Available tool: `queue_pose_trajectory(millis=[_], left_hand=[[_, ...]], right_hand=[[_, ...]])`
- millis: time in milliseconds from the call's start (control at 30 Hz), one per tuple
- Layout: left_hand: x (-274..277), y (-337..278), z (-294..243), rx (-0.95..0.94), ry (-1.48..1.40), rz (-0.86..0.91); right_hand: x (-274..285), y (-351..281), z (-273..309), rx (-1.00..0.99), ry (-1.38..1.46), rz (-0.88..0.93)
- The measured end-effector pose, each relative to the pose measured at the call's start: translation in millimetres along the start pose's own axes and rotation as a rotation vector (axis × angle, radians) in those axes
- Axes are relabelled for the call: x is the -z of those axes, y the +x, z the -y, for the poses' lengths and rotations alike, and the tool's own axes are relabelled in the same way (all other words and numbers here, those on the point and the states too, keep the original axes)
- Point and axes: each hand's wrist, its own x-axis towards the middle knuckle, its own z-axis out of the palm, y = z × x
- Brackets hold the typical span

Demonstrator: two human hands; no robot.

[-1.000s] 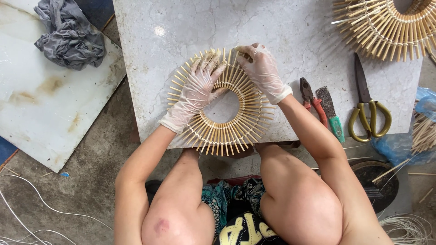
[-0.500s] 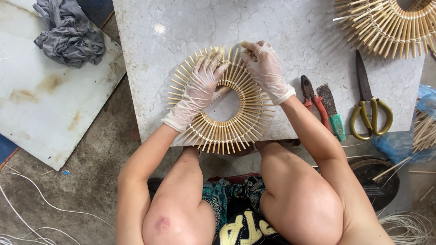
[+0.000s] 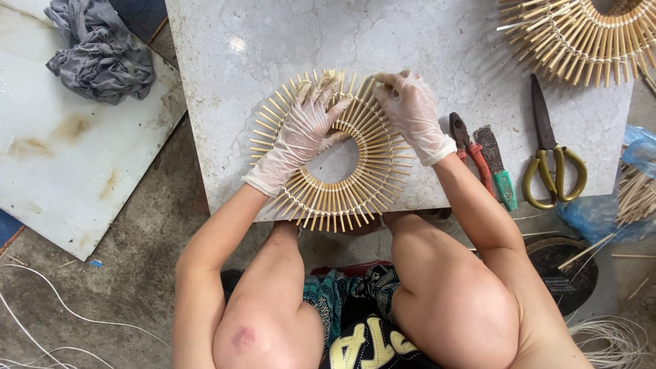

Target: Assembling and adjusting circular bamboo frames using hand tools like pliers and metal rods.

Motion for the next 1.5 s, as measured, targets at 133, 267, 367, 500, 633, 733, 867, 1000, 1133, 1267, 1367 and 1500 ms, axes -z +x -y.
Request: queue_pose_trajectory(millis=[133,267,367,500,633,733,867,1000,1133,1267,1367,1500], left_hand=[[-3,-1,1,-0.014,-0.023,-0.037],[-6,-1,-4,0.027,0.027,-0.001],[-11,-21,-20,0.044,0.170,-0.113],[-13,-66,-55,0.089,-0.096,0.049],[-5,-68,-84,0.133,-0.074,0.355],[-1,-62,-83,0.117,-0.112,0.215],[69,-45,-92,0.362,-0.674,0.483],[139,-44,-93,0.429,-1.530,0.293],[119,-92,-38,0.571,-1.611,0.154],[64,-101,25,1.165,-1.807,-0.048],[40,-111,65,1.137,-1.754,-0.122],[50,-123,78,0.938,-0.555,-0.211]], right_hand=[[-8,-6,-8,0.058,0.018,-0.051],[-7,-2,-11,0.038,0.019,-0.016],[14,-3,-18,0.061,0.011,-0.020],[74,-21,-14,0.097,-0.042,-0.055],[145,-57,6,0.240,-0.208,-0.067],[197,-89,27,0.300,-0.337,-0.008],[246,-139,65,0.348,-0.523,-0.061],[266,-199,64,0.328,-0.387,-0.148],[230,-229,74,0.328,-0.240,-0.024],[156,-239,85,0.059,0.084,0.319],[84,-254,65,-0.205,0.357,0.474],[-18,-271,25,-0.312,0.532,0.546]])
